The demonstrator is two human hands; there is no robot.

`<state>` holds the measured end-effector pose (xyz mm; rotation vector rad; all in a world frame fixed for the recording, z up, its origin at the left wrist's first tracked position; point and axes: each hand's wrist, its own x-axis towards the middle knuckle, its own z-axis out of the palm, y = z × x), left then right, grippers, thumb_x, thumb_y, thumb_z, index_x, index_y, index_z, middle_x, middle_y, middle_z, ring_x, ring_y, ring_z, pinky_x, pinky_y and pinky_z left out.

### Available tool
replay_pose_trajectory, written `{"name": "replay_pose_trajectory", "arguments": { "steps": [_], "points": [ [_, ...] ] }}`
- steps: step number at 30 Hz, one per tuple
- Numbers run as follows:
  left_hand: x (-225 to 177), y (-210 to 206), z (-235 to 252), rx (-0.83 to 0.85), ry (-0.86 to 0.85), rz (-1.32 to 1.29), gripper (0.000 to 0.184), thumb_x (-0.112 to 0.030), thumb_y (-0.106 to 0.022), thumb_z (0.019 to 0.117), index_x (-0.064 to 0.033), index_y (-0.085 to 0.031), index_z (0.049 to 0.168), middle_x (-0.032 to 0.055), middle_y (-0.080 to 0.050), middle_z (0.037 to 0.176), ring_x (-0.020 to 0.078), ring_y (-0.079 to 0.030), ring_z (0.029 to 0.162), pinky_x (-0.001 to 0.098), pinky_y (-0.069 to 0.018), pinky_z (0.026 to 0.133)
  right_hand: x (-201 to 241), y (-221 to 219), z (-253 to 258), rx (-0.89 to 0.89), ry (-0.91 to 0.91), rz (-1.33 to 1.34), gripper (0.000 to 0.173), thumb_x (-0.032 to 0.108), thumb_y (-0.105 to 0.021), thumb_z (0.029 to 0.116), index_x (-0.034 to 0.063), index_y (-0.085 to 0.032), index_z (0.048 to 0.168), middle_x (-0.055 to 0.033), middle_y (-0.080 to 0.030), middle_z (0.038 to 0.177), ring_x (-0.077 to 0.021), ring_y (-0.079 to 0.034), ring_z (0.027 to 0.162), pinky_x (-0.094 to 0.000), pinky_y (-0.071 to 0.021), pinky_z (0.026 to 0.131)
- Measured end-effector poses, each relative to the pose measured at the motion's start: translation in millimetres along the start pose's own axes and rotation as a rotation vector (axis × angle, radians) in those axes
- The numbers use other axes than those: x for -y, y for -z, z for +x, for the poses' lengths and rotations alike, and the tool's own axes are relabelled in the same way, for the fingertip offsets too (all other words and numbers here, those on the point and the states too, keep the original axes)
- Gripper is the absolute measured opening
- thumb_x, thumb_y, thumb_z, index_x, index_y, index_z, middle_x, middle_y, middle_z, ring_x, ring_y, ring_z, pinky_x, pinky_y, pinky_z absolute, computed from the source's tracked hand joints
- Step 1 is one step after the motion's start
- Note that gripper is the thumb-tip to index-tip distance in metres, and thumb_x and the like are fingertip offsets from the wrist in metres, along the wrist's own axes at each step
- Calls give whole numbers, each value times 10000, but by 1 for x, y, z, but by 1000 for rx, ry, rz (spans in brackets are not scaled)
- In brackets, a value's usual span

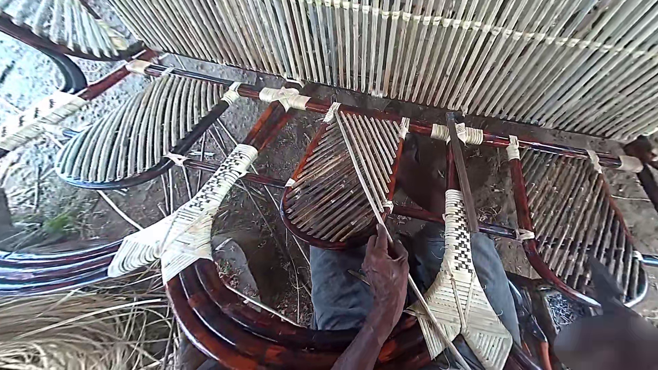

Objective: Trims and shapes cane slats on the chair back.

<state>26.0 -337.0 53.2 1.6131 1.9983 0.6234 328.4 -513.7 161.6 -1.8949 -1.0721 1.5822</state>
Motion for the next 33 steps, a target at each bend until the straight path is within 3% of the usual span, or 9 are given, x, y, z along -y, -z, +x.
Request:
{"name": "replay_pose_trajectory", "arguments": {
  "steps": [4, 6, 9, 12, 15, 18, 22, 25, 33],
  "points": [
    [0, 0, 0, 29, -13, 51, 460, -118, -743, 889, 10, -677, 1326, 177, -709, 971, 295, -697, 743, 456, -595, 686, 40, -55, 78, 6, 87, 72, 666, 337, -589, 954, 114, -402, 1553, -16, -656, 903, -124, -603, 621, -315, -530, 506],
    [0, 0, 0, 29, -29, 70, 466, -118, -735, 891, 20, -669, 1331, 170, -699, 957, 286, -693, 726, 448, -599, 675, 56, -75, 124, 29, 205, -117, 560, 376, -586, 962, 213, -534, 1495, 7, -699, 929, -115, -652, 677, -325, -582, 581],
    [2, -5, -2, -12, -73, 81, 473, -99, -727, 876, 40, -666, 1324, 169, -691, 938, 271, -687, 697, 422, -599, 635, 96, -95, 174, 6, 401, -506, 549, 193, -642, 922, 324, -580, 1452, 16, -727, 985, -135, -674, 723, -408, -596, 649],
    [0, -5, -3, -10, -57, 94, 459, -103, -710, 888, 39, -666, 1322, 158, -686, 939, 247, -680, 687, 393, -596, 619, 121, -98, 214, 73, 484, -646, 525, 172, -687, 907, 258, -625, 1422, -44, -726, 1171, -220, -718, 944, -518, -595, 794],
    [0, -5, -2, -5, -47, 106, 446, -91, -689, 889, 44, -667, 1314, 141, -667, 900, 231, -667, 660, 381, -588, 592, 137, -95, 238, 165, 511, -636, 480, 49, -694, 883, 162, -664, 1348, -80, -696, 1190, -239, -692, 1028, -490, -578, 865],
    [1, -8, -3, -34, -65, 124, 436, -100, -671, 888, 34, -676, 1303, 125, -657, 883, 215, -663, 645, 360, -581, 564, 151, -92, 246, 241, 565, -780, 503, 36, -709, 880, 198, -641, 1352, -49, -727, 1104, -207, -713, 919, -450, -597, 798],
    [2, -10, -4, -46, -69, 130, 450, -98, -662, 892, 35, -669, 1322, 131, -664, 904, 210, -667, 643, 356, -585, 561, 144, -89, 251, 180, 902, -991, 457, 159, -655, 934, 316, -683, 1362, -1, -682, 900, -189, -662, 712, -408, -533, 567],
    [3, -12, -4, -82, -80, 123, 423, -102, -664, 872, 43, -698, 1268, 140, -681, 901, 221, -678, 652, 361, -588, 568, 147, -90, 251, 218, 931, -1104, 345, 315, -641, 970, 339, -718, 1305, 5, -668, 893, -190, -658, 735, -386, -518, 566],
    [4, -14, -4, -104, -70, 118, 389, -110, -666, 864, 40, -724, 1218, 121, -668, 864, 199, -659, 622, 338, -570, 539, 169, -93, 251, 344, 814, -1234, 307, 344, -635, 985, 358, -731, 1277, 34, -666, 891, -147, -648, 696, -360, -513, 557]
  ]
}}
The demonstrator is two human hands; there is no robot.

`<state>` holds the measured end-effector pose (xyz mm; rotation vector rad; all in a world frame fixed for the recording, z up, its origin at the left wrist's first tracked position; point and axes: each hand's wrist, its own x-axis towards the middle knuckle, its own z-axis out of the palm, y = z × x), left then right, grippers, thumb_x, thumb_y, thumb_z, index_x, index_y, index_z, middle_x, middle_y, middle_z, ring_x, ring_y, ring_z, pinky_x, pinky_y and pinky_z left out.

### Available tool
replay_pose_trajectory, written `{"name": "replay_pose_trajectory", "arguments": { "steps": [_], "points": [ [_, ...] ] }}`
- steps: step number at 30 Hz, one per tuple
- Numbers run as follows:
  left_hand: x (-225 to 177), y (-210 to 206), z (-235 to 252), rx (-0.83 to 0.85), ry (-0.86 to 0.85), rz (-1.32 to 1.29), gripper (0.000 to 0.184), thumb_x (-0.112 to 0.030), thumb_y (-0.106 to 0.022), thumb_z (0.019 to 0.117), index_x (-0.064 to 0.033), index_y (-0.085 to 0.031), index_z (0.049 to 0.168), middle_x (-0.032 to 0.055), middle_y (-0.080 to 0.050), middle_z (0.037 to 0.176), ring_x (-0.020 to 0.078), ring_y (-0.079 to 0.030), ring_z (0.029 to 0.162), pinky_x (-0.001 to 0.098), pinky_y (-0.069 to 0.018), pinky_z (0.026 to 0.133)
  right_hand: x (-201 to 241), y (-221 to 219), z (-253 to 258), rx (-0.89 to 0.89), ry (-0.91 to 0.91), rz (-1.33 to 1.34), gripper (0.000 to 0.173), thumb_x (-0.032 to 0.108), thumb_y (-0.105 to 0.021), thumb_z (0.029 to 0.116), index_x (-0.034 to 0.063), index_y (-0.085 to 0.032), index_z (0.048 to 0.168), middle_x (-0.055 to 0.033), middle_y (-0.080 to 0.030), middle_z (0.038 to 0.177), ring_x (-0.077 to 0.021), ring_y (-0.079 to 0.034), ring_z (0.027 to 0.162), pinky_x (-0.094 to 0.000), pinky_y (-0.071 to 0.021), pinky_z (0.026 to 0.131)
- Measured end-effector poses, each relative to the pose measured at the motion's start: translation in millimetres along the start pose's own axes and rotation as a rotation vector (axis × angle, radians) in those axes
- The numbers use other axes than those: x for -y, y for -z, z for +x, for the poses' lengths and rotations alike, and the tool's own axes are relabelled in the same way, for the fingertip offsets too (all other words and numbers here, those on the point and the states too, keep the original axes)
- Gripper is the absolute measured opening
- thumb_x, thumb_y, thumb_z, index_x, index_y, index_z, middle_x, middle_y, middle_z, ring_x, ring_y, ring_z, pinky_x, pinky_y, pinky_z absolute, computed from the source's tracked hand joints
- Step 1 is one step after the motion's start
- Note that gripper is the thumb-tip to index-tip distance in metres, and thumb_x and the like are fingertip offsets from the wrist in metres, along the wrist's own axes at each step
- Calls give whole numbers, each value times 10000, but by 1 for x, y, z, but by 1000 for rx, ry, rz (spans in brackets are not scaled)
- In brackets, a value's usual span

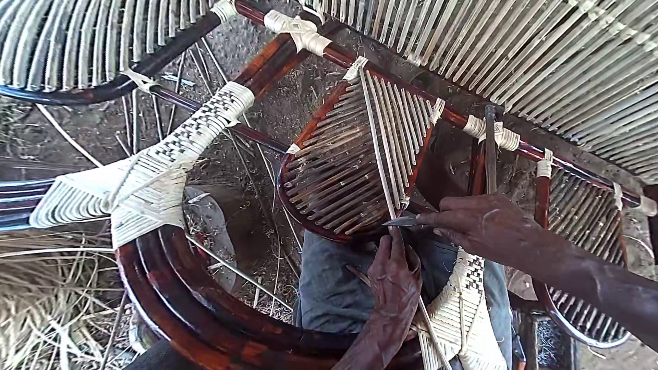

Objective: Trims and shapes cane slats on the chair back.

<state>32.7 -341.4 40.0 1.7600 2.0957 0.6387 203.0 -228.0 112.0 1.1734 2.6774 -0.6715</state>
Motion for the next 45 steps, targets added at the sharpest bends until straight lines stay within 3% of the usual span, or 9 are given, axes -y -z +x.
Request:
{"name": "replay_pose_trajectory", "arguments": {
  "steps": [18, 21, 24, 27, 29, 32, 38, 43, 45],
  "points": [
    [0, 1, 3, -8, 15, -48, 395, -119, -679, 840, 32, -737, 1200, 102, -657, 802, 184, -645, 602, 328, -564, 538, 1, 4, 6, 26, 23, -21, 286, 344, -623, 994, 344, -742, 1254, 39, -658, 866, -133, -638, 670, -340, -502, 550],
    [-3, 13, 10, 141, 308, -448, 407, -80, -758, 841, -8, -725, 1240, 55, -692, 878, 80, -660, 670, 241, -589, 626, -1, 10, 9, 52, 2, 18, 274, 333, -640, 991, 341, -746, 1243, 39, -681, 883, -143, -659, 709, -364, -524, 588],
    [-13, 34, 32, 251, 845, -1096, 313, 136, -696, 872, 52, -696, 1173, 155, -734, 940, 195, -723, 731, 330, -637, 697, -5, 19, 8, 83, -10, 76, 255, 326, -644, 997, 338, -751, 1228, 51, -702, 908, -133, -674, 766, -382, -545, 651],
    [-16, 45, 50, 310, 1076, -1448, 92, 78, -603, 966, 68, -665, 1033, 166, -673, 829, 220, -666, 642, 354, -615, 625, -9, 28, 8, 82, 3, 91, 268, 319, -646, 999, 347, -745, 1246, 56, -709, 906, -123, -679, 788, -384, -558, 691],
    [-14, 42, 57, 401, 1074, -1532, 101, -29, -613, 1003, 30, -645, 928, 107, -614, 728, 154, -579, 557, 281, -539, 543, -12, 29, 8, 73, 25, 105, 262, 322, -635, 1001, 342, -749, 1236, 61, -707, 904, -114, -677, 799, -378, -560, 705],
    [-17, 34, 66, 461, 1055, -1507, 152, -101, -669, 994, 1, -639, 885, 60, -555, 626, 90, -486, 453, 206, -413, 415, -12, 32, 13, 98, 11, 137, 240, 294, -646, 1002, 329, -760, 1209, 51, -720, 922, -123, -687, 833, -394, -569, 751],
    [-27, 23, 61, 401, 985, -1397, 156, -95, -689, 982, -21, -618, 865, 17, -471, 566, 50, -375, 410, 173, -299, 380, -16, 26, 12, 109, 4, 117, 258, 294, -648, 1002, 336, -750, 1236, 30, -729, 909, -149, -695, 839, -415, -564, 767],
    [-28, 9, 52, 261, 841, -1167, 217, -130, -769, 926, -26, -599, 840, 26, -479, 568, 94, -392, 431, 242, -335, 417, -4, 23, 2, 13, -42, 40, 302, 290, -660, 987, 371, -731, 1270, 22, -704, 838, -167, -686, 768, -417, -560, 692],
    [-27, 6, 51, 214, 782, -1119, 238, -146, -797, 900, -42, -597, 823, 16, -482, 569, 99, -400, 435, 259, -354, 431, 5, 17, -6, -88, -66, -22, 306, 294, -638, 986, 369, -730, 1268, 14, -666, 807, -176, -662, 705, -409, -536, 612]
  ]
}}
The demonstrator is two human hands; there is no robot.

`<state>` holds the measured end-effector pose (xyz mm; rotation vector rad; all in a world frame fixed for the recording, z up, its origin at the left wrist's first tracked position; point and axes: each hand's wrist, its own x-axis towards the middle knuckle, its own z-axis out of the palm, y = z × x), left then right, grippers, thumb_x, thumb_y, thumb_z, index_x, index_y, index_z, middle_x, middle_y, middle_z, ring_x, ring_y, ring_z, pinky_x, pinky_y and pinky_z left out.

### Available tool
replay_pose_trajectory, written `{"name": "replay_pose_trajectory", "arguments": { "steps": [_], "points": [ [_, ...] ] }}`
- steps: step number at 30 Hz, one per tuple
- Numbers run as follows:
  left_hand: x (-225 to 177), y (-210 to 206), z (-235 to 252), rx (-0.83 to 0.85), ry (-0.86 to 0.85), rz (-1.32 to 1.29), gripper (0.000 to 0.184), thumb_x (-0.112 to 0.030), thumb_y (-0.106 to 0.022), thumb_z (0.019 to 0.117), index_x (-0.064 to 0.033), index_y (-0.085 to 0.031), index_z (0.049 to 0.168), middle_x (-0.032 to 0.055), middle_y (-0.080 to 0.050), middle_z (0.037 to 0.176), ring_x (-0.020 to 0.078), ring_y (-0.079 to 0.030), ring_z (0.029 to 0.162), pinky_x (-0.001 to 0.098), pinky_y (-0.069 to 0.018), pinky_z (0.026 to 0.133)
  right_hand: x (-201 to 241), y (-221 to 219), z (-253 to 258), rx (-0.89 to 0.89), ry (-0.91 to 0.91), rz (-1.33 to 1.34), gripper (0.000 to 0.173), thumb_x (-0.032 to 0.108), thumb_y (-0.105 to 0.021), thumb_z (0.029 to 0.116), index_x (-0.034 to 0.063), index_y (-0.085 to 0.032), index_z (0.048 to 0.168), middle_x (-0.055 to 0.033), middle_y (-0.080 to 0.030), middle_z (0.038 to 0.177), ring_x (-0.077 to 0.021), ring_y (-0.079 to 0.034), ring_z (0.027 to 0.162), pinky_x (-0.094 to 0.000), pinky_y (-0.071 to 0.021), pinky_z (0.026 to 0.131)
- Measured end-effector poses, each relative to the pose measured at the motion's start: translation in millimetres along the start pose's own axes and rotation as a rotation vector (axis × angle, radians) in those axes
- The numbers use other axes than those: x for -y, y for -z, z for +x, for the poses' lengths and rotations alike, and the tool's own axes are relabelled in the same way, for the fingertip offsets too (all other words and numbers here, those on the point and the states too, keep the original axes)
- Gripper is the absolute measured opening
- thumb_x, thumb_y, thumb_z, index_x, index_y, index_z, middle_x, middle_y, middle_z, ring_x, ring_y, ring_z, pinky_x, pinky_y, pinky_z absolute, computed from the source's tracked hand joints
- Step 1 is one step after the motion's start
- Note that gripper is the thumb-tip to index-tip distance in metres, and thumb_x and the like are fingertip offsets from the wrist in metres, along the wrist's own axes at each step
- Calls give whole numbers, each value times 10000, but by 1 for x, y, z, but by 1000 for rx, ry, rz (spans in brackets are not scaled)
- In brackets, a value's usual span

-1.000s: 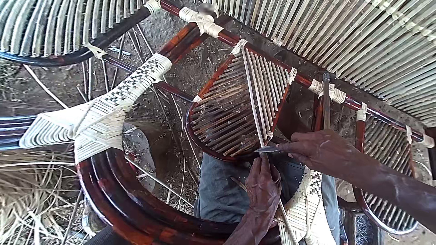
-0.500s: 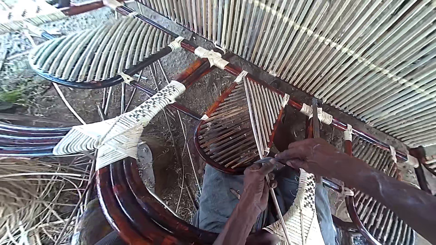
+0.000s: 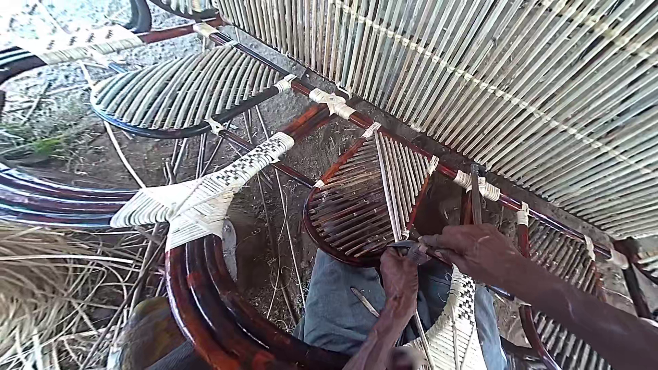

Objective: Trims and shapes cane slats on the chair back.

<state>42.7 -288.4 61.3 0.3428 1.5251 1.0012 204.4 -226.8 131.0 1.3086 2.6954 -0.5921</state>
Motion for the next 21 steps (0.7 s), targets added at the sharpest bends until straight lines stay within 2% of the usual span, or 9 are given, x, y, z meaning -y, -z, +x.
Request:
{"name": "replay_pose_trajectory", "arguments": {
  "steps": [2, 5, 7, 12, 15, 16, 18, 19, 21],
  "points": [
    [0, 0, 1, -17, -71, 16, 216, -126, -823, 866, -49, -625, 828, 12, -497, 574, 103, -408, 447, 270, -360, 444, 8, -12, -10, -165, -9, -71, 327, 278, -615, 963, 350, -743, 1255, 6, -627, 767, -177, -630, 614, -389, -514, 518],
    [-1, -2, 3, -15, -121, 61, 236, -116, -861, 824, -54, -634, 835, 22, -540, 609, 120, -471, 502, 296, -407, 497, 24, -14, -19, -192, -144, -71, 338, 258, -639, 959, 344, -741, 1269, -15, -650, 785, -204, -646, 625, -425, -528, 532],
    [1, -1, 4, -19, -147, 97, 284, -135, -873, 815, -65, -599, 791, 17, -511, 597, 124, -459, 507, 306, -400, 507, 35, -12, -21, -184, -213, -102, 334, 262, -631, 962, 351, -741, 1265, -24, -652, 779, -221, -653, 633, -437, -528, 539],
    [-11, 2, 4, -20, -256, 215, 375, -294, -835, 874, -104, -529, 769, -9, -444, 573, 120, -408, 479, 313, -364, 473, 73, -3, -19, -304, -362, -231, 336, 210, -657, 942, 307, -756, 1248, -71, -634, 758, -276, -638, 607, -455, -494, 506],
    [-15, 6, 1, -8, -267, 261, 354, -326, -782, 925, -103, -538, 798, 7, -452, 591, 137, -418, 491, 330, -370, 479, 90, -1, -15, -272, -433, -299, 333, 235, -664, 949, 319, -740, 1263, -92, -668, 829, -298, -658, 629, -461, -502, 502],
    [-16, 8, 1, 0, -259, 262, 345, -321, -772, 935, -96, -545, 807, 12, -460, 593, 140, -426, 491, 334, -379, 481, 90, 4, -13, -206, -442, -261, 338, 245, -650, 969, 322, -724, 1289, -98, -687, 875, -307, -677, 670, -474, -520, 533],
    [-19, 10, 2, 26, -245, 267, 360, -342, -764, 940, -81, -545, 827, 23, -473, 594, 151, -445, 490, 344, -403, 485, 79, 24, -5, 38, -491, 1, 335, 296, -584, 1038, 344, -668, 1358, -81, -729, 1041, -311, -707, 897, -549, -557, 743],
    [-20, 11, 2, 36, -242, 284, 382, -377, -766, 933, -73, -552, 846, 34, -488, 613, 170, -463, 517, 369, -421, 512, 67, 28, -2, 91, -489, 165, 314, 300, -589, 1041, 330, -688, 1338, -69, -748, 1084, -295, -707, 973, -575, -551, 831],
    [-21, 11, 3, 63, -232, 304, 403, -417, -761, 931, -59, -579, 884, 62, -538, 654, 204, -512, 568, 414, -456, 565, 48, 27, 0, 116, -446, 311, 307, 279, -598, 1044, 284, -703, 1332, -67, -750, 1102, -266, -703, 992, -565, -544, 884]
  ]
}}
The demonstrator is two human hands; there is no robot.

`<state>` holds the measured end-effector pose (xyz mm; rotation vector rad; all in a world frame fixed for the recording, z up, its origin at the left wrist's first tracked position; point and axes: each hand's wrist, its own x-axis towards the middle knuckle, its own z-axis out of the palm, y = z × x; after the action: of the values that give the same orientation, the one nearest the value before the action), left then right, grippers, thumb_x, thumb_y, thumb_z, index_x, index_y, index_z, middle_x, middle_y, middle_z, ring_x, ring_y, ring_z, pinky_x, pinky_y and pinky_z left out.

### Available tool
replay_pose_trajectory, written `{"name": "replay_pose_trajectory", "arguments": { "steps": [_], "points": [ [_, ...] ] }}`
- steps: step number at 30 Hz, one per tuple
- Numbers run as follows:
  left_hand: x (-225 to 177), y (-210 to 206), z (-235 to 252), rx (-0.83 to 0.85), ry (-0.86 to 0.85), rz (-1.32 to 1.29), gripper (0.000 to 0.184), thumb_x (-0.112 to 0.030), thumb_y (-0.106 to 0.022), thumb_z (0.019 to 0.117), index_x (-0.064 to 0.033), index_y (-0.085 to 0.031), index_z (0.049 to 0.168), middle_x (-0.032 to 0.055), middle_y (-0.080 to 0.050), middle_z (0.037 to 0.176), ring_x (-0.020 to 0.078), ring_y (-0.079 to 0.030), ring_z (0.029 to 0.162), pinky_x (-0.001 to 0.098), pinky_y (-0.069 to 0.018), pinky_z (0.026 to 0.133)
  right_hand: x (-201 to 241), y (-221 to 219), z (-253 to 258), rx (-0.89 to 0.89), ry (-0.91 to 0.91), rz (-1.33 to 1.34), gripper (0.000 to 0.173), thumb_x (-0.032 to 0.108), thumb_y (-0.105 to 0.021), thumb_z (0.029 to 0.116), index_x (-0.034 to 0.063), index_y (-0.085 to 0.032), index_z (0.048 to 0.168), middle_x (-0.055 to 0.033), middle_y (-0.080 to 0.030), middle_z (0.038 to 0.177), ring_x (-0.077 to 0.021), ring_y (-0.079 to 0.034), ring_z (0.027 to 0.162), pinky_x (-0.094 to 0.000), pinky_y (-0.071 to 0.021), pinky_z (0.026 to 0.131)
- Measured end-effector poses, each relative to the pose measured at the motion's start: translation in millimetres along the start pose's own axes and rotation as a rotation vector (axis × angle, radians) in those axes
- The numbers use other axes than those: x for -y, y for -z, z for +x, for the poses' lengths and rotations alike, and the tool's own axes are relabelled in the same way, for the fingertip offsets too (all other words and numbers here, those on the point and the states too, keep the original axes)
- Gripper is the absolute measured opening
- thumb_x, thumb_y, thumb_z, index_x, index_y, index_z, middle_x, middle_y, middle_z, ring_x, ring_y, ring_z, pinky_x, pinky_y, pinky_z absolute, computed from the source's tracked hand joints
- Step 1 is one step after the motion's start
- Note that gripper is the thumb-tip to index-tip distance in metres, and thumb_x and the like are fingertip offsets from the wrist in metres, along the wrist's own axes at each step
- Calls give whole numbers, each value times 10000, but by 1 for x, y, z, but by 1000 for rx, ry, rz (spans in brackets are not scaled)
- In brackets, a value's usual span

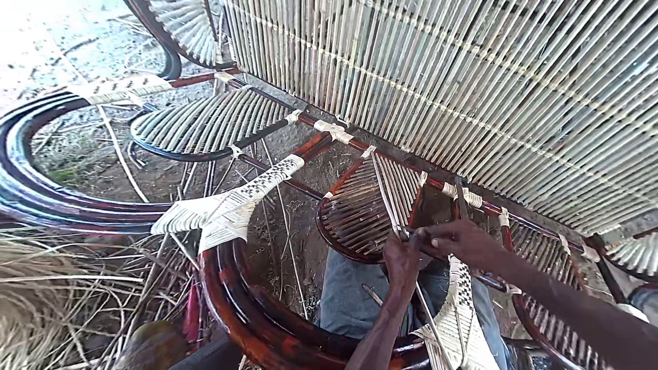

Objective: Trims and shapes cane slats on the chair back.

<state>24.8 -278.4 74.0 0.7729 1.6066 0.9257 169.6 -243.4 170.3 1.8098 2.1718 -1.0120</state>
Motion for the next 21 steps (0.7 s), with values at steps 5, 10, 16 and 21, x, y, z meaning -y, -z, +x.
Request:
{"name": "replay_pose_trajectory", "arguments": {
  "steps": [5, 10, 16, 21],
  "points": [
    [14, -4, 0, 161, 75, -253, 301, -373, -570, 1059, -73, -585, 1077, 43, -501, 691, 144, -470, 525, 306, -433, 506, -10, -15, 4, -314, 396, -573, 325, 273, -652, 977, 303, -723, 1293, -56, -672, 850, -248, -665, 655, -430, -532, 531],
    [9, -4, -3, 101, 165, -420, 268, -286, -627, 1040, -72, -558, 894, 18, -431, 581, 110, -388, 441, 257, -353, 432, -1, -17, 5, -217, 262, -501, 316, 335, -595, 1029, 354, -691, 1329, -50, -689, 900, -246, -683, 740, -445, -549, 617],
    [3, -11, -5, 46, 199, -185, 385, -431, -724, 956, -77, -605, 866, 33, -465, 621, 150, -407, 489, 331, -372, 475, 22, -23, -13, -156, -87, -557, 394, 277, -591, 1017, 349, -623, 1403, -116, -693, 1030, -321, -689, 846, -486, -547, 690],
    [-5, -2, -20, -72, 245, -218, 536, -561, -611, 992, -40, -599, 864, 64, -458, 605, 188, -428, 472, 364, -416, 465, 6, -49, -38, -182, -326, -392, 437, 170, -572, 1012, 240, -583, 1443, -210, -675, 1103, -415, -689, 894, -566, -559, 706]
  ]
}}
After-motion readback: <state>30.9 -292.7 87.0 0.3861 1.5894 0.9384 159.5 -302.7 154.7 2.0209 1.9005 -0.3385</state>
